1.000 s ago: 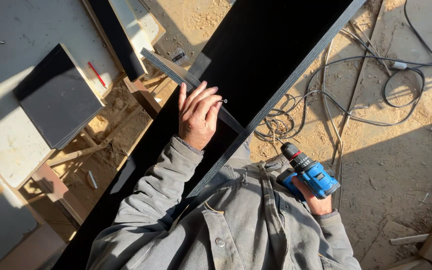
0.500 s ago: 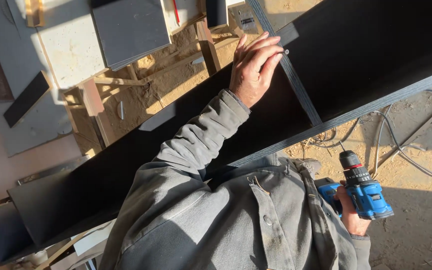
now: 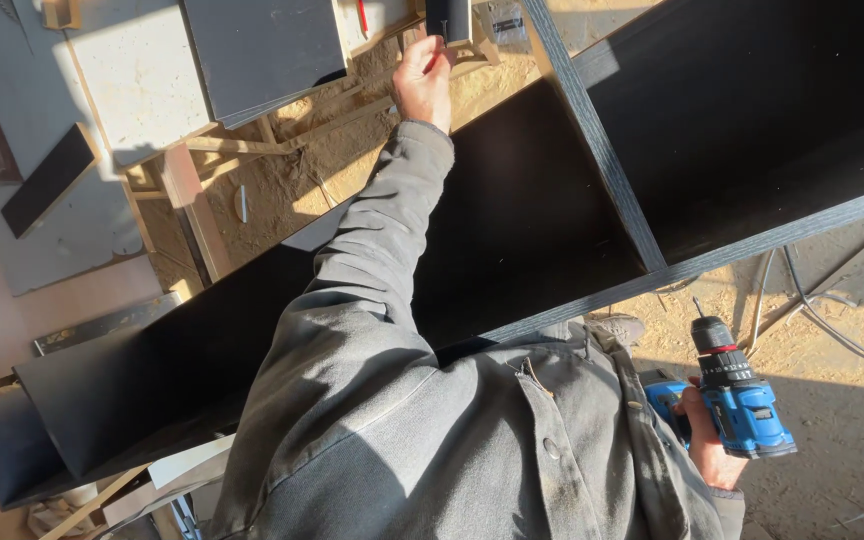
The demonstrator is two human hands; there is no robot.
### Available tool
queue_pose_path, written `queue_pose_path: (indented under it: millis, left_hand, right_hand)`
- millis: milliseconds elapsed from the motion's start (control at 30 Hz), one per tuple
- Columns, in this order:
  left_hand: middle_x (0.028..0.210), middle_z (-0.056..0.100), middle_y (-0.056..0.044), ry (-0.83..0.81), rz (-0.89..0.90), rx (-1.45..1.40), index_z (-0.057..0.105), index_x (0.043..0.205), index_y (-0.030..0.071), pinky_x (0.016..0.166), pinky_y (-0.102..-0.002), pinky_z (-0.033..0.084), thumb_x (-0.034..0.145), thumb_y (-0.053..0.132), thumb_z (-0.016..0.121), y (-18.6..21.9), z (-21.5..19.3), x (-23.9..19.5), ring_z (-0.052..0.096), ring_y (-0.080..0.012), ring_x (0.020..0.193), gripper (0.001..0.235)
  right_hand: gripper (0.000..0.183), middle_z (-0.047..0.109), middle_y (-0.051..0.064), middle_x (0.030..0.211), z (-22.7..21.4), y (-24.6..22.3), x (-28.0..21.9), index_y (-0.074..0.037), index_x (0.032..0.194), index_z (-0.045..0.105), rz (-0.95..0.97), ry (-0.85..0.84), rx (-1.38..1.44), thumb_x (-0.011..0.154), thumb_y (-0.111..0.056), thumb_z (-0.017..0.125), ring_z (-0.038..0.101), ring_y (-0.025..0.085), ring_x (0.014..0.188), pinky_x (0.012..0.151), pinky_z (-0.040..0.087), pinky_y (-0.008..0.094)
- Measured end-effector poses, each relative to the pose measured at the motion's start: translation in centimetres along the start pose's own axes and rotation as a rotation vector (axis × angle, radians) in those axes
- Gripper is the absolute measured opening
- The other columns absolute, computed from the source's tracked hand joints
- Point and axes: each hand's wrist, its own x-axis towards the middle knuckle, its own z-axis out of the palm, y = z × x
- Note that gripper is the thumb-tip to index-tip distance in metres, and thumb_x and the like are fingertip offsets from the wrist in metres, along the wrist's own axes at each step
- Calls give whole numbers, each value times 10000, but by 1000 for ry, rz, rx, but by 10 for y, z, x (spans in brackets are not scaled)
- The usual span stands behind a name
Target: The person positions a black shelf panel into a cabinet frame, marks screw locations with a pencil, and uses a cordless drill to drive screws into the panel to secure it. The person repeats the marking and drilling steps on the opposite side of the panel.
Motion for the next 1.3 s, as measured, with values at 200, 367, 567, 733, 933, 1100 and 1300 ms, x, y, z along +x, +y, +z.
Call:
queue_pose_path:
  millis: [200,367,567,733,933,1100,1300]
  left_hand:
    - [912,787,-92,320,-159,382,781,917,0,761,-285,604,849,-65,676,-37,-35,61,737,-166,821,142]
    - [768,754,-75,381,-73,365,784,881,23,624,-329,577,816,-32,754,-80,-61,99,678,-173,685,90]
    - [760,777,-124,368,-288,776,777,853,70,591,-372,548,842,250,783,-52,-56,118,725,-263,666,180]
    - [902,781,-172,373,-285,935,721,927,42,653,-397,602,912,284,703,-82,-62,136,768,-328,815,244]
    - [994,719,-310,299,-41,131,693,880,-165,717,-455,561,1022,54,733,-166,-91,156,583,-253,768,264]
    - [946,785,-91,297,-386,646,740,1027,70,647,-312,613,904,111,694,-19,-52,92,787,-190,770,137]
    - [1109,746,-103,11,187,454,723,1137,18,877,-326,593,957,29,759,53,-39,-6,712,-232,1002,184]
  right_hand:
    - [360,689,62,983,0,-1,-3,-13,1276,647,46,-17,-66,966,-154,765,647,148,800,764,548,332]
    - [350,679,77,945,1,4,-9,-1,1267,655,115,24,-144,979,-164,768,644,156,791,765,538,328]
    - [328,683,75,901,0,5,-11,-1,1248,662,214,35,-230,973,-156,751,642,156,757,725,530,327]
    - [288,683,86,856,-2,5,-11,5,1207,678,241,19,-319,957,-121,749,643,161,742,701,522,332]
    - [252,687,91,836,3,3,-11,8,1152,692,189,-4,-349,928,-84,761,646,159,736,703,523,316]
    - [288,685,63,892,20,-22,-14,-32,1206,680,239,59,-235,942,-113,764,638,142,744,693,523,307]
    - [281,660,6,976,9,-3,0,-47,1192,679,-13,-34,-171,930,-117,756,601,104,837,735,503,297]
